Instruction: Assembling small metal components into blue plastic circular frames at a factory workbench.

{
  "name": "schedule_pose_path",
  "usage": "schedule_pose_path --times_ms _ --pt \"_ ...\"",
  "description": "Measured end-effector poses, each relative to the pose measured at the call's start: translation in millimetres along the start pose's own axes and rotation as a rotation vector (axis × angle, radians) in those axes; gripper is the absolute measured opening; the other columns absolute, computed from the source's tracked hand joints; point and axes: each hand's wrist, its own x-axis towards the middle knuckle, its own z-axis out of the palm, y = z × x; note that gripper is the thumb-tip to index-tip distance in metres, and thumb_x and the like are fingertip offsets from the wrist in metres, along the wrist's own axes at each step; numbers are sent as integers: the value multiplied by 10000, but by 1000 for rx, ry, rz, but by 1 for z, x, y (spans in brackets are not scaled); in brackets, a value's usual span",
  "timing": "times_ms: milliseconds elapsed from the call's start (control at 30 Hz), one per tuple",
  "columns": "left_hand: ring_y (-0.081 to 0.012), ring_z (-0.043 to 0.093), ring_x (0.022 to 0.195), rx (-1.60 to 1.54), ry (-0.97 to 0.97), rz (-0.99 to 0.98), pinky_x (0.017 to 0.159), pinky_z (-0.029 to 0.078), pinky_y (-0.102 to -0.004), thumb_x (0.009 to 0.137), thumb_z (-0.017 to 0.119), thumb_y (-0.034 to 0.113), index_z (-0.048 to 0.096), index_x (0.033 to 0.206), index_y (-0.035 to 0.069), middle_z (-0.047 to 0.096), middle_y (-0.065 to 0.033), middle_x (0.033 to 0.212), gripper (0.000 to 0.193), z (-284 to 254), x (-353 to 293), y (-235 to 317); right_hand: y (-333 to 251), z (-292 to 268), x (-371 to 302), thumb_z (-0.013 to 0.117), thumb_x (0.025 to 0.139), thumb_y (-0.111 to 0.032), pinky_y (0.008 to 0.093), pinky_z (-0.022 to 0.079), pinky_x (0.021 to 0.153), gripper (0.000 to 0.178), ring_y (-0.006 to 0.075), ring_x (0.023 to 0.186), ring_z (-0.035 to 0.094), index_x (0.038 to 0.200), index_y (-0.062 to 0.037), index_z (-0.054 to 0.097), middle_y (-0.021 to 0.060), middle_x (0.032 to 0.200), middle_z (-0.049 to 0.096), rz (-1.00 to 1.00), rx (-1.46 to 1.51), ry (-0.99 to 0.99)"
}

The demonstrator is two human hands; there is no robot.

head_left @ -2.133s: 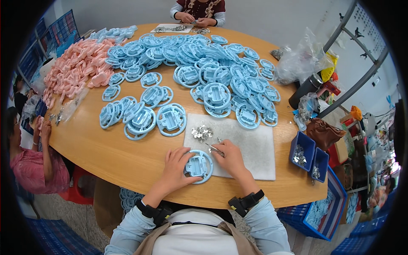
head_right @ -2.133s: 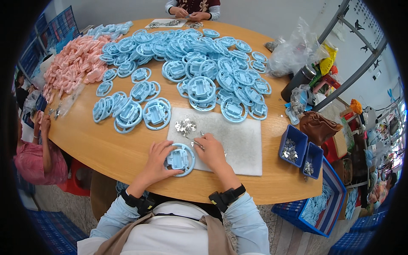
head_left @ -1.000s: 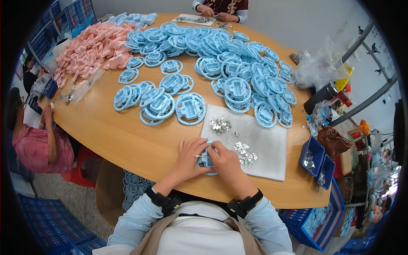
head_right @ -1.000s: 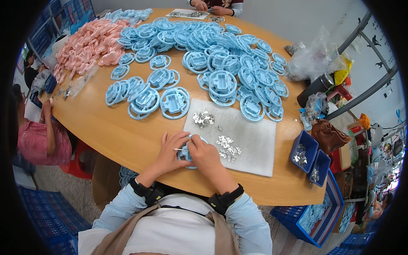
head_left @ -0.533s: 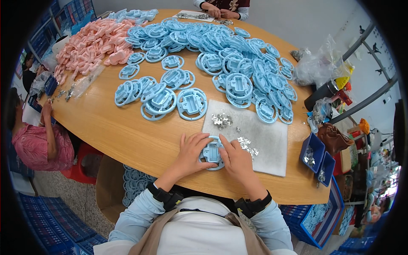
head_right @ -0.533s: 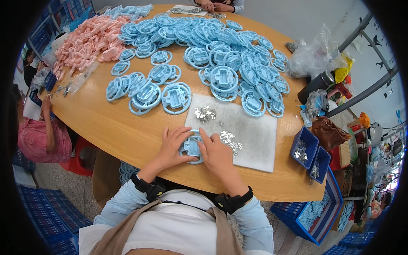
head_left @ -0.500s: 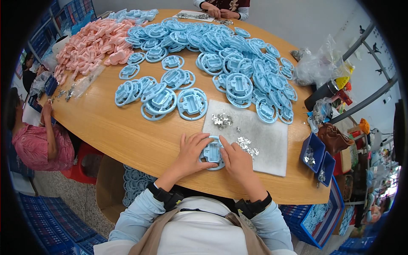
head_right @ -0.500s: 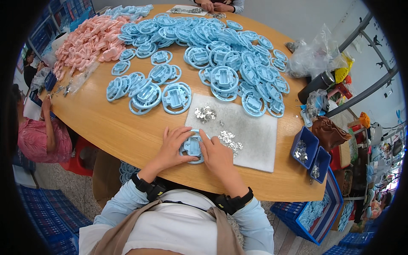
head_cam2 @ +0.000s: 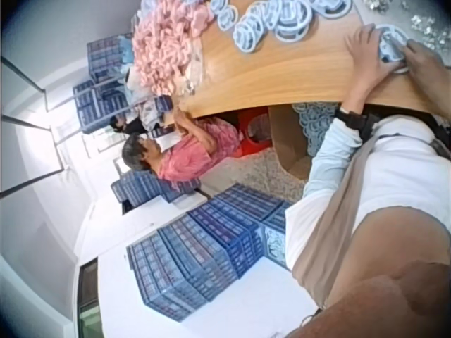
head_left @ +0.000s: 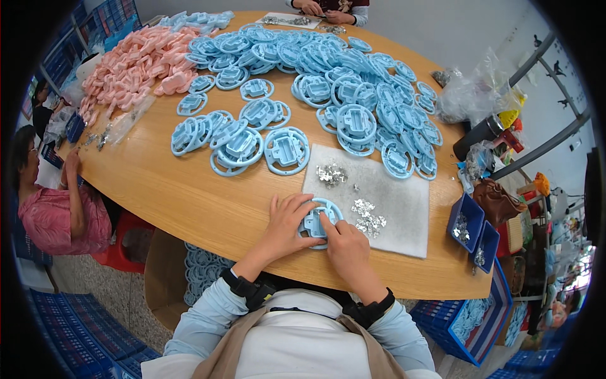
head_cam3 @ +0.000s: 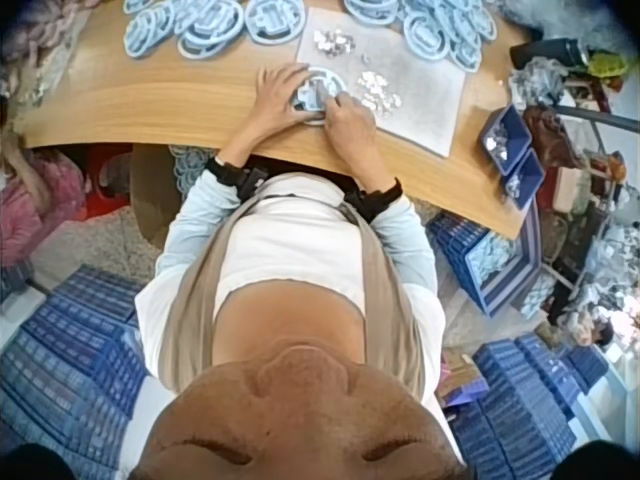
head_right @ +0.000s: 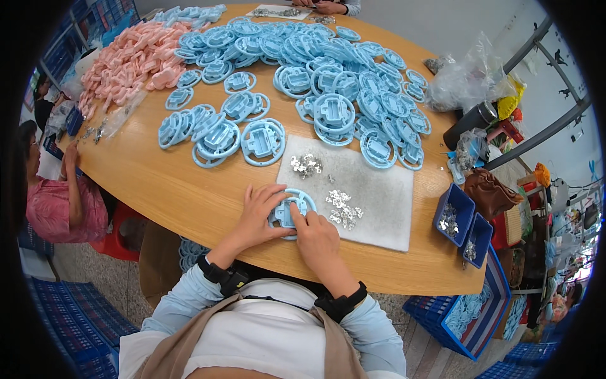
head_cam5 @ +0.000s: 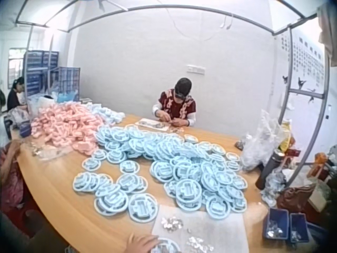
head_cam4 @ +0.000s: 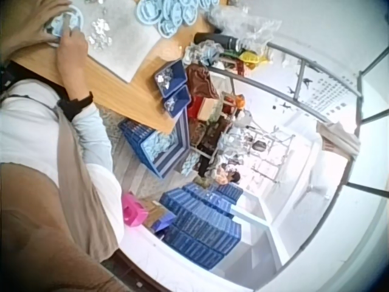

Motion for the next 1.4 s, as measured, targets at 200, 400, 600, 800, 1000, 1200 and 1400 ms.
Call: schedule_pose_path --times_ms 200,400,600,800,1000,1200,1400 --pt "-269 358 1253 2 22 11 1037 128 -595 605 796 411 534 1179 116 443 -65 1307 697 2 0 -1 -1 1 -1 601 728 -122 318 466 555 440 197 639 566 1168 -107 597 39 757 546 -41 -51 33" --pt "-276 372 1237 -22 27 16 1031 148 -579 579 793 293 540 1164 117 452 -67 1287 661 4 0 -4 -14 -2 4 601 721 -126 290 472 521 472 184 632 575 1185 -39 575 47 761 543 -80 -234 -123" --pt "-269 401 1217 -6 57 46 1022 199 -487 586 764 227 552 1150 104 473 -75 1274 615 6 0 -7 -17 -1 11 596 748 -149 275 487 503 484 188 639 599 1202 10 545 75 770 559 -142 -320 -205" --pt "-272 413 1197 4 76 83 1007 234 -436 584 759 221 558 1136 89 487 -91 1247 602 9 1 -7 -13 -1 9 613 741 -138 303 516 534 490 219 671 630 1201 14 542 95 799 582 -137 -289 -199" --pt "-284 421 1179 76 73 102 1006 247 -428 587 788 280 559 1123 77 491 -112 1227 617 7 6 -10 -15 -5 22 605 773 -148 333 525 559 449 243 650 644 1193 3 552 116 831 597 -121 -276 -243" --pt "-339 467 1112 -222 151 68 927 404 -406 554 832 307 515 1158 58 504 -155 1145 726 -10 -2 2 7 -21 14 620 797 -151 354 481 550 386 230 595 611 1150 2 583 122 868 639 103 124 178" --pt "-256 544 1026 -702 205 -74 880 454 -346 664 802 269 455 1204 2 523 -126 1151 695 -15 -33 25 12 -23 9 573 878 -58 211 451 599 288 57 684 566 1156 15 581 22 861 649 493 1225 -199"
